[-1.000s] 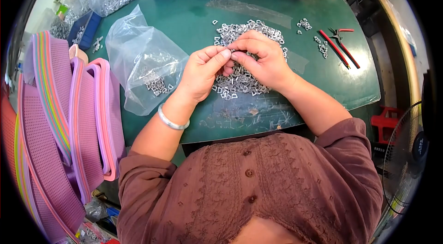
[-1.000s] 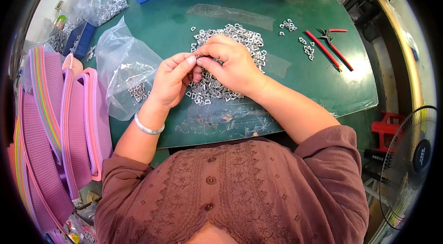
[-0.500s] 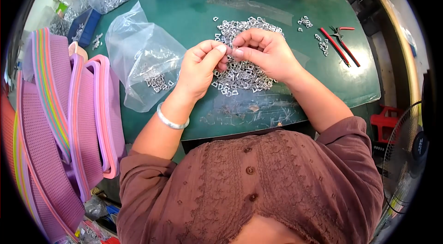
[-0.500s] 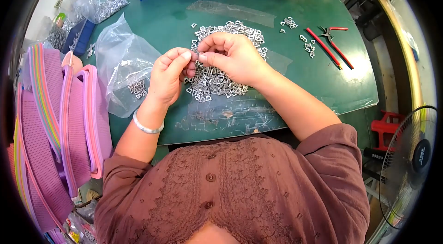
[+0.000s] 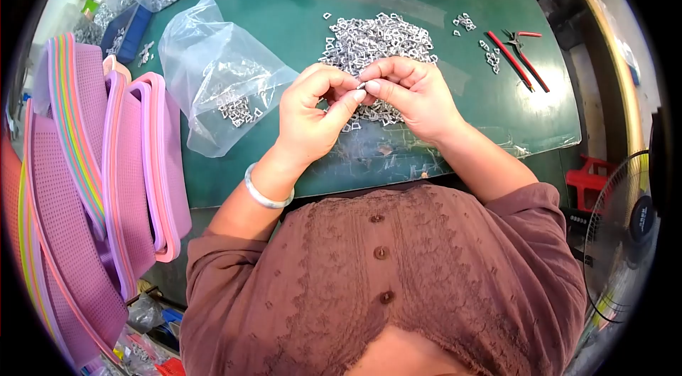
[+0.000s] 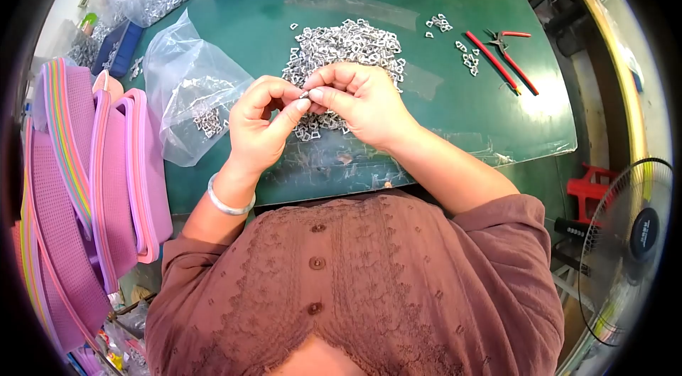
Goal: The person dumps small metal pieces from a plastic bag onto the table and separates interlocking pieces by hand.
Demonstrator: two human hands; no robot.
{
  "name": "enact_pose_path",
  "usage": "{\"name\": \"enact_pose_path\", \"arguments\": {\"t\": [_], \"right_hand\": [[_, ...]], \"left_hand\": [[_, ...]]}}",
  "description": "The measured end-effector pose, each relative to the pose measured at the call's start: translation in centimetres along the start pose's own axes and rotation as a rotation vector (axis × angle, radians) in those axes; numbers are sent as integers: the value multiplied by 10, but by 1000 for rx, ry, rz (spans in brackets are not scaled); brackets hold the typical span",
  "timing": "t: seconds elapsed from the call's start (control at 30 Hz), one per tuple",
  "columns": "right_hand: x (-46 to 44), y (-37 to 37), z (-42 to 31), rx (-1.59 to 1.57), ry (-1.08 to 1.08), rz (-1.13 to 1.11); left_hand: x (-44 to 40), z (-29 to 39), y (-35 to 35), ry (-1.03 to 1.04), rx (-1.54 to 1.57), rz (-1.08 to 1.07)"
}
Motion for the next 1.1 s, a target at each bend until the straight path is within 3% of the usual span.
{"name": "enact_pose_path", "arguments": {"t": [0.53,0.6,0.67,0.77,1.1], "right_hand": [[18,-4,12,58,55,-5],[24,-11,4,174,15,80],[31,-22,-5,323,-41,169],[38,-25,-23,994,-271,49],[36,-3,-11,1406,-346,-8]], "left_hand": [[14,-2,10,-64,-92,-61],[17,-7,10,-82,-83,-54],[23,-19,14,-212,251,-2],[30,-24,18,-396,496,-6],[36,-22,26,-595,602,2]]}}
Point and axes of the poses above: each hand's wrist, its own x-axis away from the middle knuckle, its own y-axis out of the palm, z = x × y, the point moved 5 cm from there along -x, towards the middle knuckle, and after that the axes turned 9 degrees about -z, right-handed, at the moved point
